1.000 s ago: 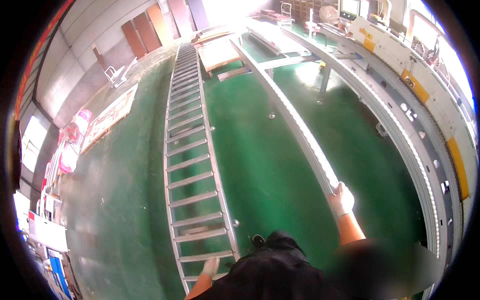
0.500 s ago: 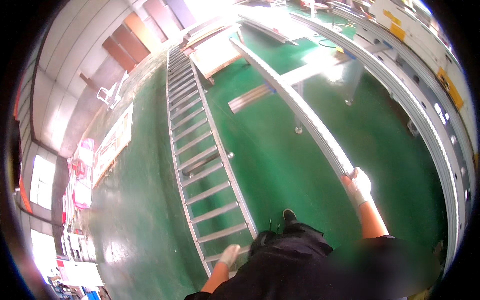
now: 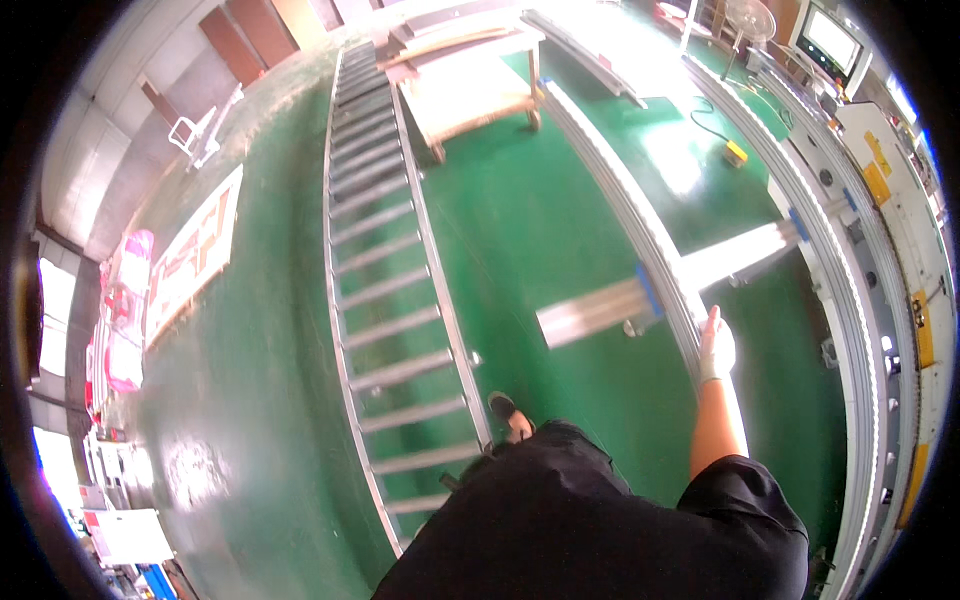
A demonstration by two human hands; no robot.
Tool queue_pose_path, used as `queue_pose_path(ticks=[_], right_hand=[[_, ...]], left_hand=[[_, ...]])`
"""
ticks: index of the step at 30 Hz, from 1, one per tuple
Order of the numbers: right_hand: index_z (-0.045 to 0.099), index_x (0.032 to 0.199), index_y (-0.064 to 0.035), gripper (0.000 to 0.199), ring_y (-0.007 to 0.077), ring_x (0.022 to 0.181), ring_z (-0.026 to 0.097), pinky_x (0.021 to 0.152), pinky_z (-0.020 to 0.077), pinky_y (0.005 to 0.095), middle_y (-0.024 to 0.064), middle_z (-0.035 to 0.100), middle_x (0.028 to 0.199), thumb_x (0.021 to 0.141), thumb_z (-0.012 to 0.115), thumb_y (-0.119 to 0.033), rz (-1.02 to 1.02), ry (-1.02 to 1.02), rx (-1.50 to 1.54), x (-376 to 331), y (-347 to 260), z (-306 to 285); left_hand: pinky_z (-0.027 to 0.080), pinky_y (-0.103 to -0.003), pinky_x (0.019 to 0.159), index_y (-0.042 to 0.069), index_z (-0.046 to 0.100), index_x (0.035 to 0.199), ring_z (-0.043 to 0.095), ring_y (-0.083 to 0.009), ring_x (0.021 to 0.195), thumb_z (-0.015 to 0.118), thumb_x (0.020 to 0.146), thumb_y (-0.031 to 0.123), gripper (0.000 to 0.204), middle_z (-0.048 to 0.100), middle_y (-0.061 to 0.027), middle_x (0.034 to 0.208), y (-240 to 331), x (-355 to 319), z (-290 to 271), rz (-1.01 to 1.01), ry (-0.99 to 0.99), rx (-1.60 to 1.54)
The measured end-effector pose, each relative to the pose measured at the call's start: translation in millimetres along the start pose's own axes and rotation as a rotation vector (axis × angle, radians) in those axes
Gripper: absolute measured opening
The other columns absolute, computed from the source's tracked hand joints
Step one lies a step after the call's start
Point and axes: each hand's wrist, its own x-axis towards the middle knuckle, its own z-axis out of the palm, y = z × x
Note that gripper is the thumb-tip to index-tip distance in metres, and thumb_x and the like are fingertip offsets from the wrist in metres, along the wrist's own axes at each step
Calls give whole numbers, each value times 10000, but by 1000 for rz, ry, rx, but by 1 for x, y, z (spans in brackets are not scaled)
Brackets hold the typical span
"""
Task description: The person picks up dark gray boards from a stack and feeds them one at a time into an edge banding machine, using a control panel to adjust settings between sets.
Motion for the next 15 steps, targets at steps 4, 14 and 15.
queue_pose_path(ticks=[4,14,15], right_hand=[[692,1003,-55,709,376,977,636,875,475,442,210,682,988,973,263,-618,-127,39,-241,36,-85,47],[691,896,-47,703,367,939,627,846,464,428,201,674,944,938,331,-649,-12,-156,-74,168,-285,138],[691,896,-47,703,367,939,627,846,464,428,201,674,944,938,331,-649,11,-161,-67,182,-312,150]], left_hand=[[447,-414,889,-7,613,1105,588,-312,996,446,1010,293,356,621,-183,1101,118,49,-222,394,629,-315],[494,-436,771,29,579,927,633,-302,895,427,1010,333,349,648,-150,923,202,163,-403,259,471,299],[489,-442,755,31,578,917,626,-307,872,426,1007,331,348,644,-150,904,201,176,-405,227,384,264]])
